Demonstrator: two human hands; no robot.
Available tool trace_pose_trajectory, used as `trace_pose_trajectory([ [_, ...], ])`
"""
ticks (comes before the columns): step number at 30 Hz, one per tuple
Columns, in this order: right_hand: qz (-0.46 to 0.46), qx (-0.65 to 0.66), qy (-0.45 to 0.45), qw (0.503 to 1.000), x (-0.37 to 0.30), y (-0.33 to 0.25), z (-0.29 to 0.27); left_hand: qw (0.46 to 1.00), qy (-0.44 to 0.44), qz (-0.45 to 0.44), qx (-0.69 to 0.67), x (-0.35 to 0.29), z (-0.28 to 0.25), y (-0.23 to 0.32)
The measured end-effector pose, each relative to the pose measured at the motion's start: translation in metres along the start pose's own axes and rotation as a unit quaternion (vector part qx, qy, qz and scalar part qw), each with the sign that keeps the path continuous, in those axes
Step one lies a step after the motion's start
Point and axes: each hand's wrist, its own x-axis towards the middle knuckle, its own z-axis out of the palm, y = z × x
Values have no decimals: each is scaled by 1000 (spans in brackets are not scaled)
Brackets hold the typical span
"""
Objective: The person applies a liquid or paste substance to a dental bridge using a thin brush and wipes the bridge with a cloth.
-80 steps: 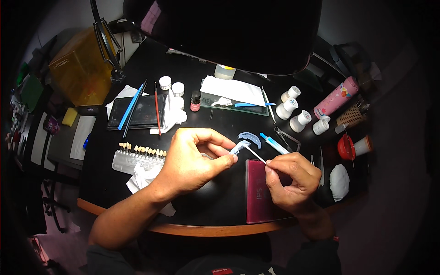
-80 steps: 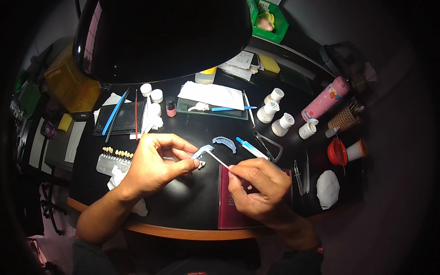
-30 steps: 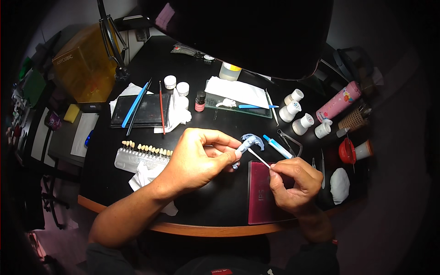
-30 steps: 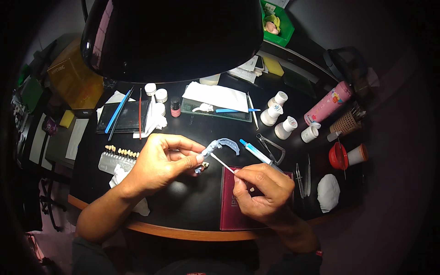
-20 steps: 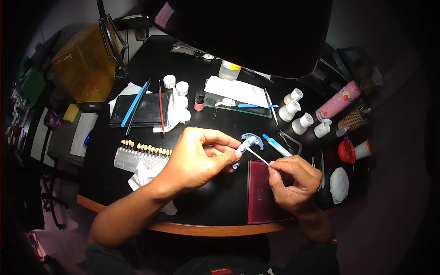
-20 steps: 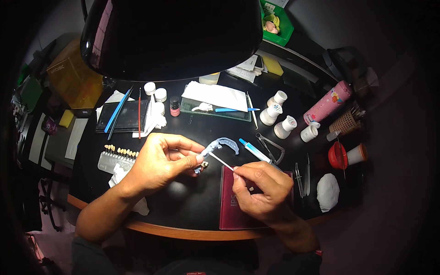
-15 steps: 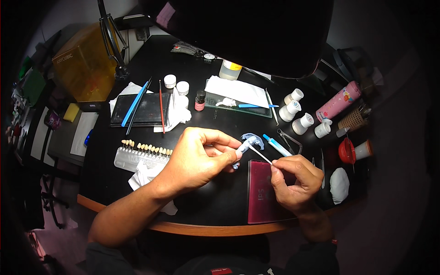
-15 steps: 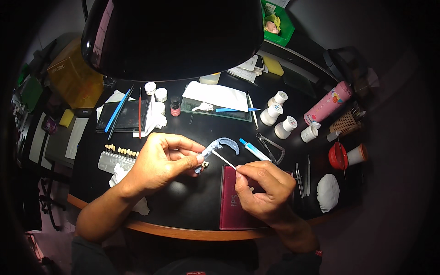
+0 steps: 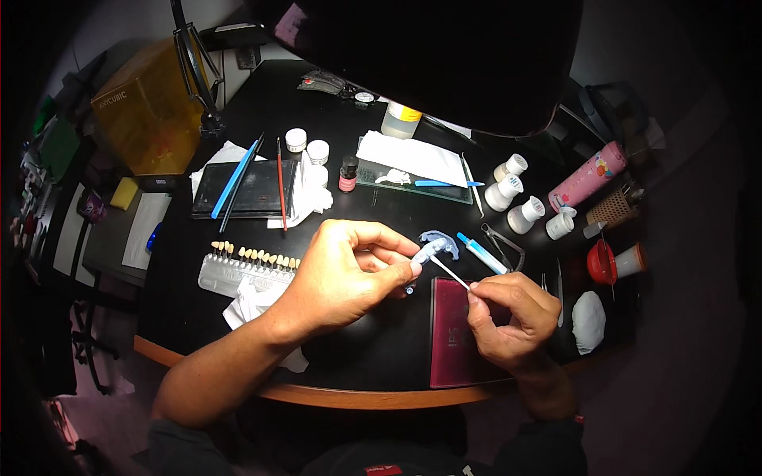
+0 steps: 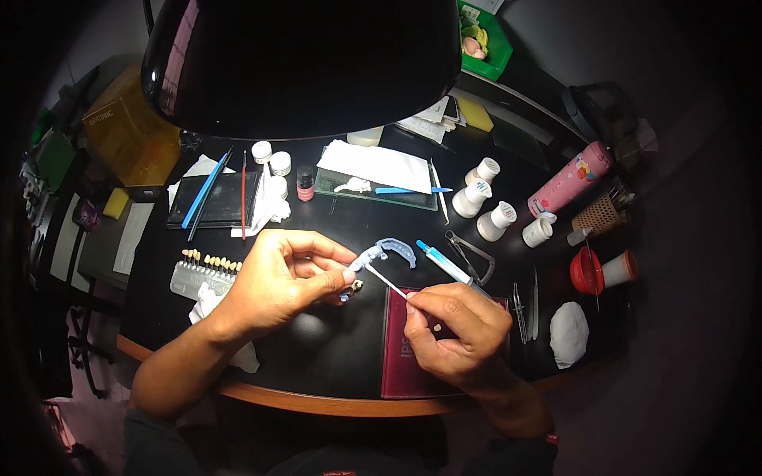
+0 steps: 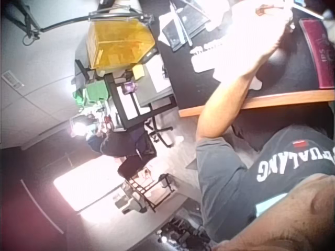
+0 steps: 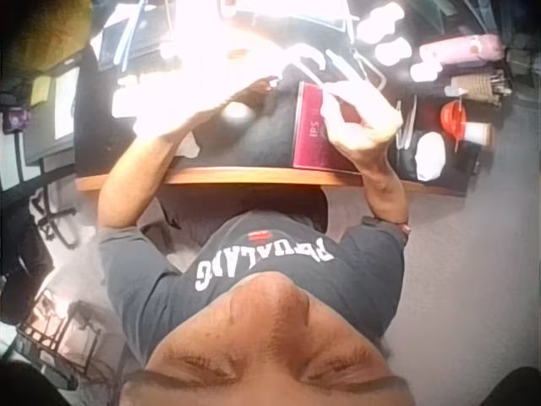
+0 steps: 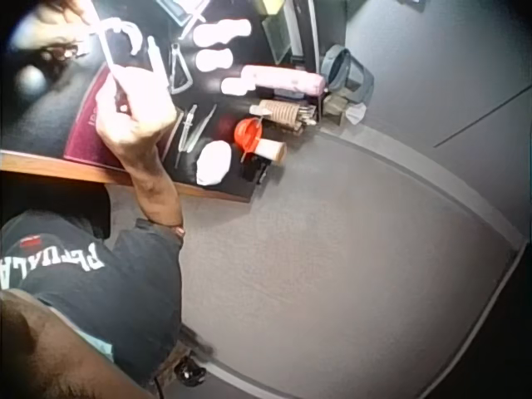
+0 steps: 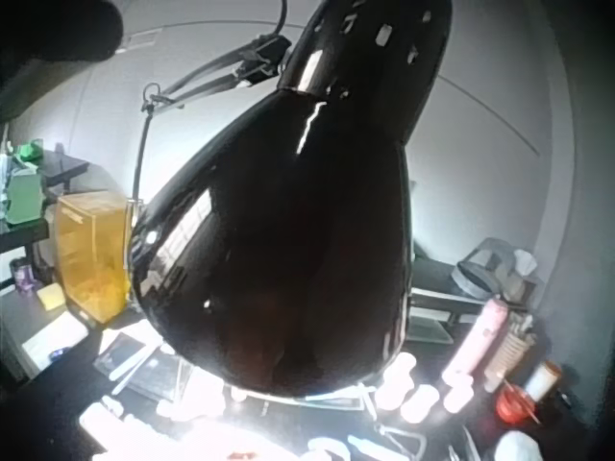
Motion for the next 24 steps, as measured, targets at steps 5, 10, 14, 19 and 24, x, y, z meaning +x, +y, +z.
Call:
trace_pose_trajectory([
  [5,-2,-2,-5,1000,0,2,2,999,5,19,34,1,0,-3],
  [10,-10,3,-1,1000,-1,2,3,999,0,21,28,0,0,-3],
  [14,-17,1,18,1000,1,3,-1,1000,15,24,13,1,1,-4],
  [19,2,9,-7,1000,0,1,0,1000,5,13,27,0,0,-1],
  [24,10,8,-9,1000,0,0,1,999,3,26,26,1,1,-5],
])
